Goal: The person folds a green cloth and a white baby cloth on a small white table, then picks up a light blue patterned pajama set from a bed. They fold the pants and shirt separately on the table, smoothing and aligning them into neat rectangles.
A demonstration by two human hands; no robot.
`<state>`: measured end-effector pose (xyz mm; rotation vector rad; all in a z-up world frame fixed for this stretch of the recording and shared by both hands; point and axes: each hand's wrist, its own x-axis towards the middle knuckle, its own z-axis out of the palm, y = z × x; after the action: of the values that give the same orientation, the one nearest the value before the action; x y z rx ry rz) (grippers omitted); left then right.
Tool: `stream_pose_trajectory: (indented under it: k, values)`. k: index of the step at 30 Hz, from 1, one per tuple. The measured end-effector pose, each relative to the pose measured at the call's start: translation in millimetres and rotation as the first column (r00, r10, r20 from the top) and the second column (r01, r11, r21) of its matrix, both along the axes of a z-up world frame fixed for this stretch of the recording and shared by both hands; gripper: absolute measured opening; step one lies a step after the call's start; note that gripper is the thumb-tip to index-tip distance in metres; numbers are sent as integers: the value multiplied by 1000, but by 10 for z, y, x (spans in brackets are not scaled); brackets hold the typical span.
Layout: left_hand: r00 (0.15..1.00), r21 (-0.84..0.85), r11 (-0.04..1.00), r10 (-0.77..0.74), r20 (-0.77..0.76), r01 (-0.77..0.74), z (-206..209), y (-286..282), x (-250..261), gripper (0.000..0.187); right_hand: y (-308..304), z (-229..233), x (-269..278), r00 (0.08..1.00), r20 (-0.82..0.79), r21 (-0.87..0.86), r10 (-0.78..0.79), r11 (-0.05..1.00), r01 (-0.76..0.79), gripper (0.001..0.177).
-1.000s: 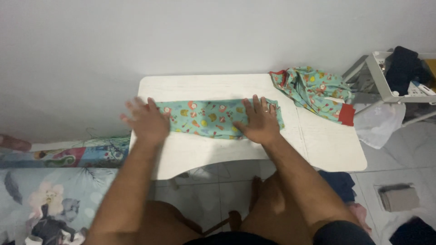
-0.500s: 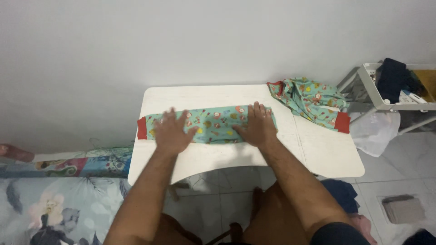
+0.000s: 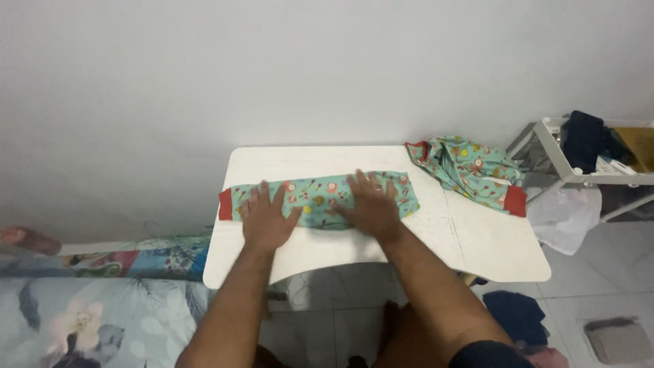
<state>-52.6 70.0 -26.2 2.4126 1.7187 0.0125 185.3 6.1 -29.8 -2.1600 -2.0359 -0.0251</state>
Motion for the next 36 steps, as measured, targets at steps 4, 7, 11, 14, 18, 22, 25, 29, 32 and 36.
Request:
stream_pose_trajectory:
  k: [4,7,11,14,18,22,25,29,32,36]
  values:
    - [999,17,999,50,-9,-49,-78,96,-66,80,121,-253,134,993,51,310,-106,947,85,85]
    - [996,190,980,-63,55,52,-102,-10,-30,68,56,-280,97,989,113,439,-94,898,35,78]
    - [968,95,963,-253,7,251,-27,-2,16,56,163,-486,210,990,124,404,71,907,-116,64]
    - [996,38,996,-78,-34,80,-32,67,-10,68,170,-485,246,997,57,313,45,948,-60,67]
    - [996,29,996,87,5,-87,-74,34,-15,86,24,157,43,976,-39,-142,-214,968,206,85]
    - [995,300,953,-65,74,40,-275,56,-22,75,-62,198,7,988,-40,-60,-147,988,144,77]
    - [946,361,890,-319,58,279,-351,95,-42,63,22,56,99,1000,-21,-85,-16,996,15,69]
    - [983,64,981,-180,-41,182,0,11,-27,72,7,222,66,998,-50,-236,-38,972,25,70]
    - [1000,3,1000,-20,-25,20,56,1,-27,73,-13,268,23,981,-75,-238,-181,958,158,79]
    - [999,-32,998,53,4,-53,84,-10,-15,76,-42,150,63,981,-91,-159,-171,975,155,78]
